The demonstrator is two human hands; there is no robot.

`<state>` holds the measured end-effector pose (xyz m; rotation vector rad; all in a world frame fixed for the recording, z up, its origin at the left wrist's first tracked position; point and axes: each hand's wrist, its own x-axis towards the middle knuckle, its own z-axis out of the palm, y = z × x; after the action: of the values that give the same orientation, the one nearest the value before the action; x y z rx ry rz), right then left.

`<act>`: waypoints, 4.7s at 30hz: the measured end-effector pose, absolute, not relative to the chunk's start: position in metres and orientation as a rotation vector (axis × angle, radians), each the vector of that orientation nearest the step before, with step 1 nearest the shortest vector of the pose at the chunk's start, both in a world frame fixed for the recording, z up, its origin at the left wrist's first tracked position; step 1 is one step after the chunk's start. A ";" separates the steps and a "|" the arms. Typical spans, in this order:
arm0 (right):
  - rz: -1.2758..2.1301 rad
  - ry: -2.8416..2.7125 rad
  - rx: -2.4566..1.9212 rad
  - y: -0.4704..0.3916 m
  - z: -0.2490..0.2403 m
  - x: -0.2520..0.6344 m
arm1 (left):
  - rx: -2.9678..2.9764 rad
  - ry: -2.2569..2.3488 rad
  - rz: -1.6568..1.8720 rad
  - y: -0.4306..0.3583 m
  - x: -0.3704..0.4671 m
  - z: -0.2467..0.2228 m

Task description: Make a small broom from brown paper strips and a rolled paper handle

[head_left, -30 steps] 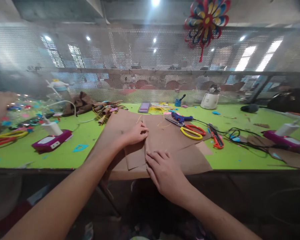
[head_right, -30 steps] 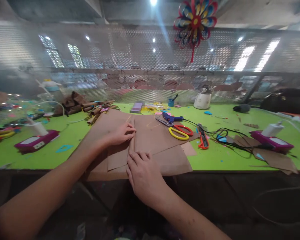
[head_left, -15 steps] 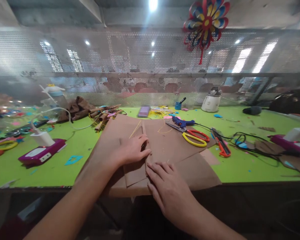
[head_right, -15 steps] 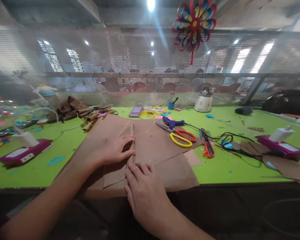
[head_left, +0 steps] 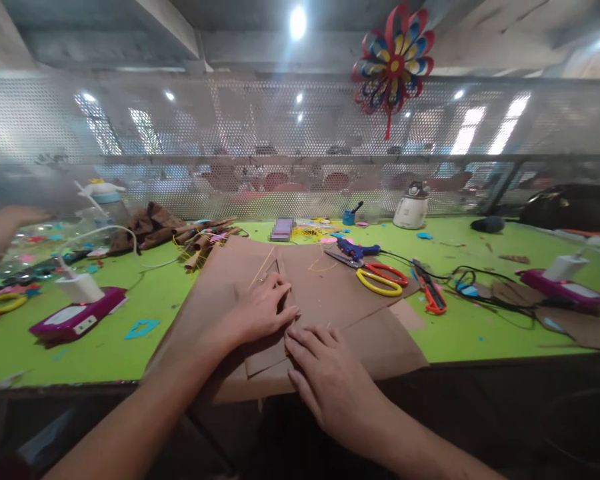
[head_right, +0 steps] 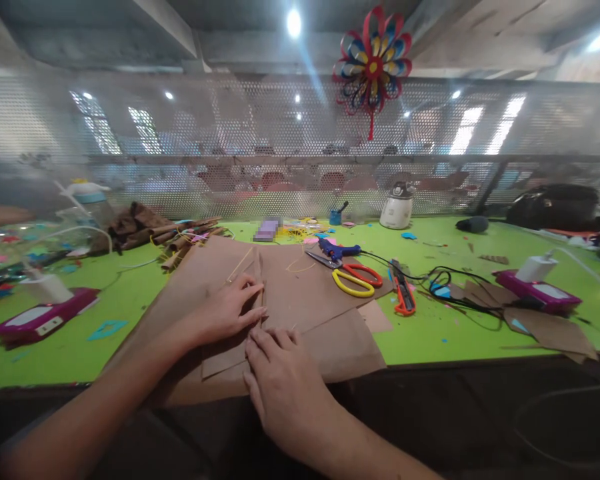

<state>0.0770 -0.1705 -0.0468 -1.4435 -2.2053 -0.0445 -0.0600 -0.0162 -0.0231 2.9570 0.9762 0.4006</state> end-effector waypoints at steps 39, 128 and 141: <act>-0.235 -2.017 -2.092 -0.002 -0.003 0.299 | 2.916 0.913 0.427 -0.010 -0.070 -0.024; 1.147 -1.451 -1.333 -0.042 -0.030 0.175 | 2.873 0.882 0.506 -0.017 -0.071 -0.027; 1.113 -1.408 -1.384 -0.036 -0.031 0.172 | 2.885 0.868 0.504 -0.016 -0.072 -0.028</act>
<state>0.1724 -0.0361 -0.0311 -1.3842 -1.4082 1.1127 -0.0716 -0.0163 -0.0284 2.8850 0.8684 0.5036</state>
